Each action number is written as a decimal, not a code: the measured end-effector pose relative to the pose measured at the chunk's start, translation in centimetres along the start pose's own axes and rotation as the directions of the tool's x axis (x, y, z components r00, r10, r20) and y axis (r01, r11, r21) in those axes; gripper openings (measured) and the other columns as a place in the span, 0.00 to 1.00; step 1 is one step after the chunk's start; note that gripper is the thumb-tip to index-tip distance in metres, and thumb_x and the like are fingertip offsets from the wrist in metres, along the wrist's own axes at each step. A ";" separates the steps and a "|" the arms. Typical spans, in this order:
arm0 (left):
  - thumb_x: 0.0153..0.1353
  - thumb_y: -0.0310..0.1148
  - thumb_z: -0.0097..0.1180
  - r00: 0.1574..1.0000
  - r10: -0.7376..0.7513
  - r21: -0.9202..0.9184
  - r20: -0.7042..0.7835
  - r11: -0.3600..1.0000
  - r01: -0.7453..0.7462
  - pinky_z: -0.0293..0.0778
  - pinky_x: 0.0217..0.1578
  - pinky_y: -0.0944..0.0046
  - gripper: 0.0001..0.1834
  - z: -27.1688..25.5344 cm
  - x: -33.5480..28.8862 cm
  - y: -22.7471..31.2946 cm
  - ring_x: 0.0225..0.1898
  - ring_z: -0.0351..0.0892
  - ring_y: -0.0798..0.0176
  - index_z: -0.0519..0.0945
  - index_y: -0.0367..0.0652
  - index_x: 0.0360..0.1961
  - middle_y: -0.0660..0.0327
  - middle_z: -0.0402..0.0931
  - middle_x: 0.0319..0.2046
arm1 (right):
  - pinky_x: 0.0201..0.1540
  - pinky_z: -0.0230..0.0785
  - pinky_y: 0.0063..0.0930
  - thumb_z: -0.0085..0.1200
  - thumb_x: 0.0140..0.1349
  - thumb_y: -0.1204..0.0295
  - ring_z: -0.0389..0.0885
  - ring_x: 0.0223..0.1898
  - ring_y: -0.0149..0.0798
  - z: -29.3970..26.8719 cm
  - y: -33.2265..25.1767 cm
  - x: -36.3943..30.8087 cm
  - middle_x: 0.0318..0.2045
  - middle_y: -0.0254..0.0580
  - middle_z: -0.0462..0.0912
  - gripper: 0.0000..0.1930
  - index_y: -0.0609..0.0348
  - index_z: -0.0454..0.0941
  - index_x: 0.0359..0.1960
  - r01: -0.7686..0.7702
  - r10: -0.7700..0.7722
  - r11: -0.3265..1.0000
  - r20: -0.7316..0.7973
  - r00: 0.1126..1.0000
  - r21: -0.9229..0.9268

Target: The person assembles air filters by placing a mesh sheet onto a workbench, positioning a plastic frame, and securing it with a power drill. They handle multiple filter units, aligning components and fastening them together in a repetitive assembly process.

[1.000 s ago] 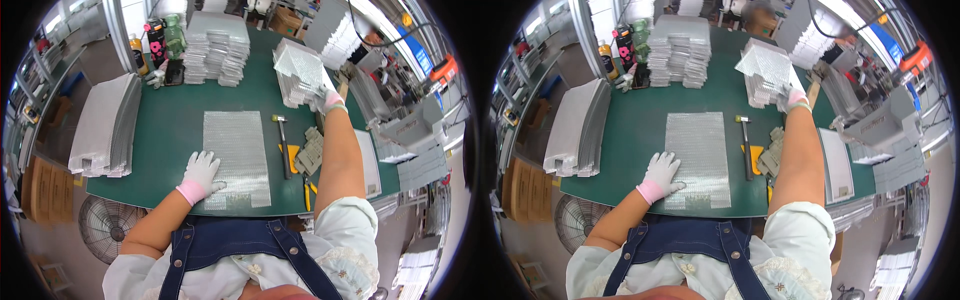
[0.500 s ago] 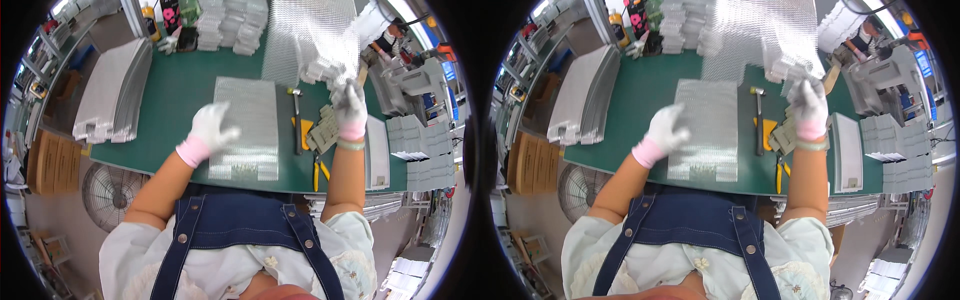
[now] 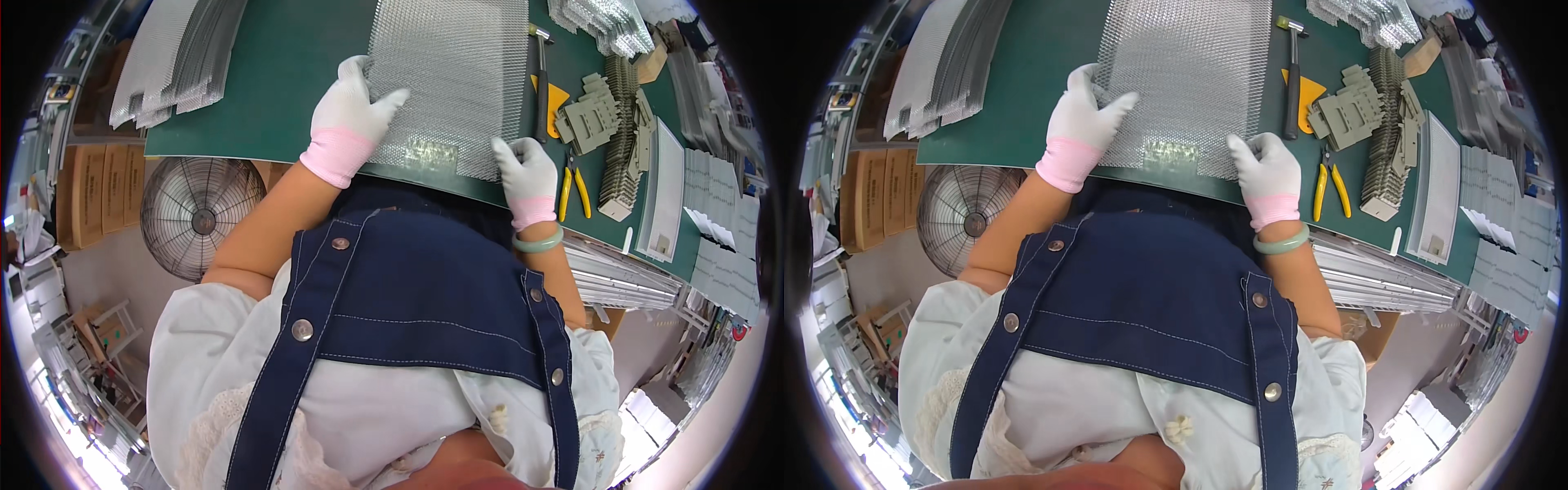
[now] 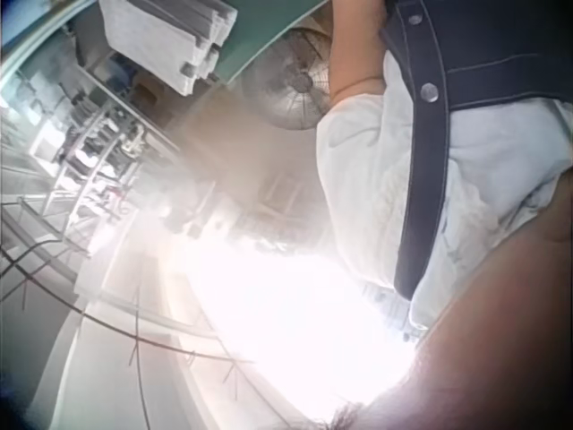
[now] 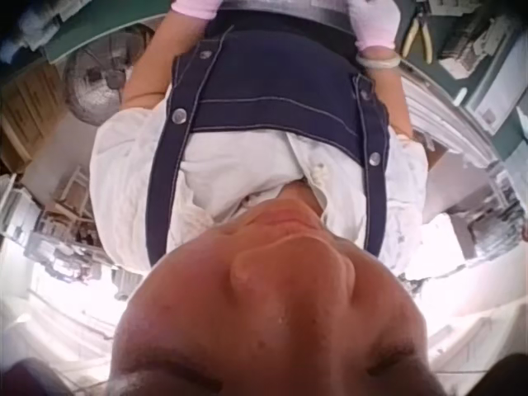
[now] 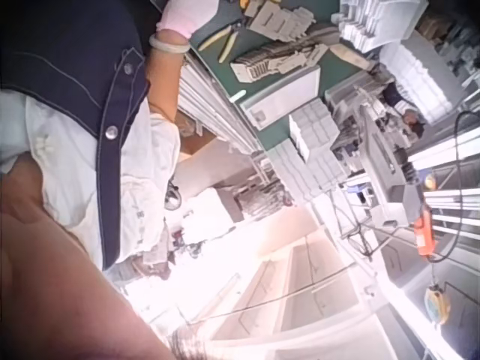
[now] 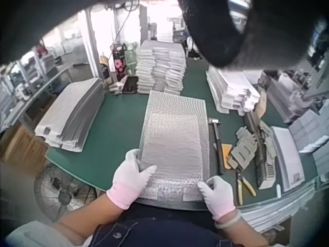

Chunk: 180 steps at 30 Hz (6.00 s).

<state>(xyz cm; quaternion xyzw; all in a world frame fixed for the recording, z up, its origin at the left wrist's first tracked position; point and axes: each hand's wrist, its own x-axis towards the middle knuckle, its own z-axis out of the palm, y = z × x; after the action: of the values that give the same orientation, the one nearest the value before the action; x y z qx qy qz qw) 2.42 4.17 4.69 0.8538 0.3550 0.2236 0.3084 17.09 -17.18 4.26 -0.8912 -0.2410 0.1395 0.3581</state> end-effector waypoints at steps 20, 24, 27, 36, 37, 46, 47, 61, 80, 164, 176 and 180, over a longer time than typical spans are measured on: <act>0.57 0.52 0.63 0.939 -0.219 0.226 0.265 0.961 0.160 0.77 0.47 0.52 0.39 0.9 1.6 -0.7 0.45 0.82 0.40 0.67 0.26 0.54 0.38 0.80 0.41 | 0.47 0.71 0.46 0.49 0.66 0.47 0.80 0.43 0.60 1.1 1.2 2.6 0.36 0.60 0.82 0.27 0.66 0.75 0.42 0.044 0.049 0.935 0.251 0.967 -0.351; 0.56 0.51 0.64 0.941 -0.225 0.277 0.252 0.949 0.152 0.77 0.47 0.51 0.39 1.5 1.4 -0.8 0.45 0.82 0.40 0.67 0.25 0.54 0.38 0.80 0.41 | 0.46 0.71 0.47 0.50 0.66 0.48 0.80 0.41 0.61 1.4 0.3 2.0 0.35 0.60 0.82 0.26 0.65 0.74 0.40 0.061 0.035 0.910 0.222 0.974 -0.410; 0.55 0.50 0.64 0.945 -0.211 0.272 0.250 0.952 0.141 0.78 0.45 0.52 0.37 1.5 1.4 -0.8 0.43 0.82 0.40 0.68 0.26 0.51 0.38 0.80 0.39 | 0.45 0.72 0.48 0.50 0.66 0.49 0.81 0.40 0.61 1.6 0.0 1.7 0.34 0.60 0.82 0.25 0.65 0.74 0.39 0.054 0.046 0.901 0.218 0.975 -0.431; 0.55 0.49 0.65 0.929 -0.232 0.282 0.289 0.948 0.149 0.79 0.41 0.51 0.33 0.9 2.1 -0.3 0.39 0.83 0.40 0.68 0.28 0.45 0.39 0.80 0.34 | 0.44 0.72 0.48 0.51 0.65 0.50 0.81 0.40 0.60 1.3 0.1 2.4 0.33 0.61 0.82 0.24 0.65 0.74 0.37 0.054 0.050 0.916 0.247 0.968 -0.397; 0.55 0.50 0.65 0.936 -0.217 0.281 0.276 0.950 0.138 0.78 0.41 0.51 0.34 1.0 2.0 -0.5 0.39 0.83 0.40 0.68 0.28 0.45 0.39 0.80 0.34 | 0.43 0.72 0.49 0.52 0.65 0.50 0.81 0.39 0.61 1.4 0.1 2.1 0.32 0.61 0.81 0.24 0.65 0.74 0.37 0.062 0.034 0.918 0.235 0.971 -0.391; 0.54 0.57 0.64 0.990 -0.018 0.251 0.139 0.968 -0.017 0.79 0.40 0.50 0.42 2.2 -0.1 -2.1 0.40 0.82 0.41 0.67 0.30 0.54 0.40 0.79 0.39 | 0.35 0.72 0.49 0.53 0.65 0.49 0.80 0.31 0.59 2.7 1.8 0.2 0.26 0.56 0.80 0.24 0.61 0.72 0.32 0.172 -0.171 0.893 0.041 0.984 -0.416; 0.54 0.58 0.64 0.988 -0.043 0.292 0.147 0.956 -0.002 0.79 0.39 0.50 0.42 2.3 -0.1 -1.8 0.40 0.82 0.42 0.67 0.31 0.55 0.41 0.79 0.41 | 0.35 0.72 0.48 0.53 0.65 0.49 0.80 0.30 0.59 2.8 1.6 -0.1 0.25 0.55 0.80 0.23 0.61 0.71 0.31 0.173 -0.182 0.891 0.019 0.983 -0.420; 0.52 0.62 0.60 0.870 0.349 0.448 0.348 0.753 -0.482 0.47 0.70 0.46 0.45 2.1 0.9 -3.6 0.70 0.57 0.48 0.68 0.49 0.67 0.55 0.62 0.68 | 0.69 0.45 0.61 0.52 0.63 0.49 0.57 0.72 0.48 2.7 1.4 0.2 0.68 0.46 0.65 0.34 0.51 0.65 0.67 0.494 -0.439 0.606 0.255 0.861 -0.624; 0.46 0.54 0.69 0.844 0.475 0.329 0.248 0.779 -0.535 0.60 0.64 0.48 0.38 2.7 1.0 -4.6 0.63 0.65 0.44 0.78 0.48 0.57 0.49 0.70 0.59 | 0.43 0.74 0.47 0.55 0.62 0.57 0.82 0.37 0.56 -6.9 10.4 -4.6 0.32 0.54 0.83 0.17 0.60 0.80 0.37 -0.059 -0.056 0.897 -0.246 0.968 -0.438; 0.53 0.56 0.63 0.987 -0.014 0.500 0.160 0.863 -0.069 0.78 0.45 0.53 0.29 0.8 -7.1 0.3 0.43 0.81 0.47 0.83 0.37 0.40 0.48 0.78 0.41 | 0.51 0.70 0.26 0.51 0.69 0.64 0.78 0.44 0.31 -1.0 3.4 -7.1 0.42 0.42 0.83 0.18 0.70 0.78 0.49 0.022 -0.107 0.854 0.134 0.985 0.520; 0.50 0.52 0.67 0.981 0.188 0.428 -0.042 0.891 -0.153 0.72 0.52 0.50 0.34 0.3 -8.0 -0.8 0.50 0.75 0.47 0.76 0.37 0.51 0.49 0.75 0.46 | 0.47 0.73 0.27 0.54 0.69 0.62 0.82 0.44 0.37 -3.7 3.7 -9.9 0.44 0.48 0.83 0.20 0.68 0.76 0.52 0.072 -0.074 0.744 -0.024 0.997 0.664; 0.56 0.48 0.66 0.999 0.028 0.031 0.041 0.999 -0.029 0.72 0.51 0.54 0.34 -2.4 -12.1 -2.4 0.49 0.77 0.52 0.73 0.30 0.54 0.47 0.76 0.46 | 0.31 0.73 0.23 0.53 0.70 0.63 0.80 0.30 0.31 -2.1 7.0 -13.5 0.37 0.40 0.82 0.18 0.63 0.72 0.53 -0.596 0.084 0.328 0.606 0.791 0.733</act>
<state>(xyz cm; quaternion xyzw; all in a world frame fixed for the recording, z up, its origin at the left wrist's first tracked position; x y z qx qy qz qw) -8.01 -2.66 2.79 0.8679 0.3397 0.2050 0.2989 8.86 -29.90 1.80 -0.5215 -0.0040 0.5287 0.6697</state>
